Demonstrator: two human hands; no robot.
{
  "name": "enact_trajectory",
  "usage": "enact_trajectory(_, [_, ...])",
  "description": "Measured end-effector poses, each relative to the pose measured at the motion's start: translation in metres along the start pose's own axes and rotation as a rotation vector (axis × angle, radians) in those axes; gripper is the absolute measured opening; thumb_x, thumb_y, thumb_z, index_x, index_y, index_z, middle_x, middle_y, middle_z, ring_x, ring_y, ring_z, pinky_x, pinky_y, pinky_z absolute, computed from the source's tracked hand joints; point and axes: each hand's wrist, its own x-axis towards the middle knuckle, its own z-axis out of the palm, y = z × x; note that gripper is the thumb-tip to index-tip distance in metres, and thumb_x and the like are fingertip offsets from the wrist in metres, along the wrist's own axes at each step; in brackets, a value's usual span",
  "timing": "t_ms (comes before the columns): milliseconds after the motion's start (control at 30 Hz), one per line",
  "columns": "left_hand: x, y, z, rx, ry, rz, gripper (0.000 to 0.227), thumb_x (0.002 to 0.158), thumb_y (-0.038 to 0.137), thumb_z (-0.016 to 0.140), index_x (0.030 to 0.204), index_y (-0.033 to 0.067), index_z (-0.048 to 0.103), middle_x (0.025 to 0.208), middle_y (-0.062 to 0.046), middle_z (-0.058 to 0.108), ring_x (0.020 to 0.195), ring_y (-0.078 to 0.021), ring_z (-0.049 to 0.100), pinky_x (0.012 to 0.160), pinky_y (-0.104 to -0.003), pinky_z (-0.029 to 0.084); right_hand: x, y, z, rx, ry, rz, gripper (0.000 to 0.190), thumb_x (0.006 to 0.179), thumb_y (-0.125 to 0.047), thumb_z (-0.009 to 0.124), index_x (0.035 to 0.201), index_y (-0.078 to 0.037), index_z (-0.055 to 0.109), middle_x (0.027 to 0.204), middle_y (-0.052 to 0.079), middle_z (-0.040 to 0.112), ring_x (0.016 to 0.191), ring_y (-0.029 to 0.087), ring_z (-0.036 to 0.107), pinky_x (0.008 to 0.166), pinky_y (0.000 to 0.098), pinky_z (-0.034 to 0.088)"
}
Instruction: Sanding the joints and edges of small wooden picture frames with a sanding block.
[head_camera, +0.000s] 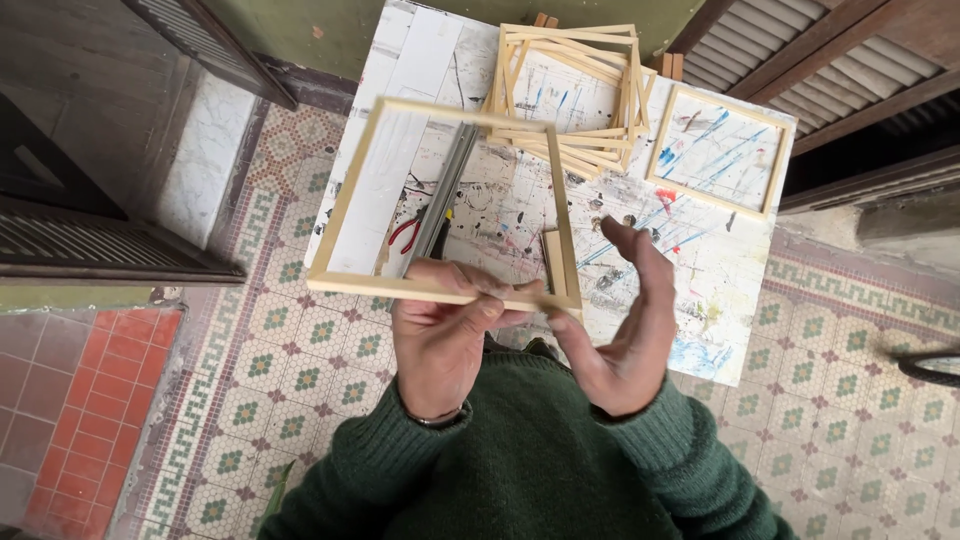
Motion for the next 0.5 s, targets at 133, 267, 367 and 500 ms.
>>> enact_trajectory(133, [-0.001,-0.009,-0.007,-0.023,-0.099,0.103,0.017,0.104,-0.015,0.058,0.114,-0.0020,0.053,0.113,-0.021,0.070,0.106,-0.0367,0.073,0.096,-0.047,0.068,0.005,0.003,0.005,0.010,0.013,-0.018,0.089,0.094,-0.021,0.077,0.165,-0.010,0.025,0.157,0.022,0.047,0.143,0.033,0.051,0.127,0.0464,0.040])
enact_trajectory(267, [-0.001,0.003,-0.006,-0.055,0.054,-0.013,0.017,0.101,-0.014,0.056,0.111,-0.0009,0.051,0.107,-0.019,0.068,0.114,-0.0421,0.073,0.093,-0.046,0.066,-0.007,0.021,-0.002,0.112,0.072,0.202,0.068,0.111,-0.015,0.063,0.165,-0.005,0.023,0.156,0.022,0.051,0.146,0.033,0.053,0.129,0.0457,0.042])
enact_trajectory(367, [-0.002,0.000,-0.010,-0.116,0.078,-0.018,0.017,0.103,-0.012,0.056,0.114,-0.0007,0.052,0.108,-0.015,0.067,0.114,-0.0425,0.071,0.096,-0.047,0.065,-0.007,0.016,-0.006,0.322,0.072,0.309,0.070,0.111,-0.023,0.056,0.166,-0.003,0.018,0.163,0.023,0.045,0.146,0.034,0.056,0.116,0.0431,0.047])
enact_trajectory(500, [0.001,-0.002,-0.012,-0.200,0.099,-0.062,0.016,0.103,-0.010,0.056,0.113,0.0015,0.051,0.110,-0.017,0.068,0.115,-0.0426,0.070,0.094,-0.045,0.065,-0.017,0.007,0.001,0.353,0.028,0.101,0.073,0.110,-0.027,0.059,0.169,-0.008,0.020,0.159,0.022,0.047,0.138,0.030,0.062,0.127,0.0448,0.044])
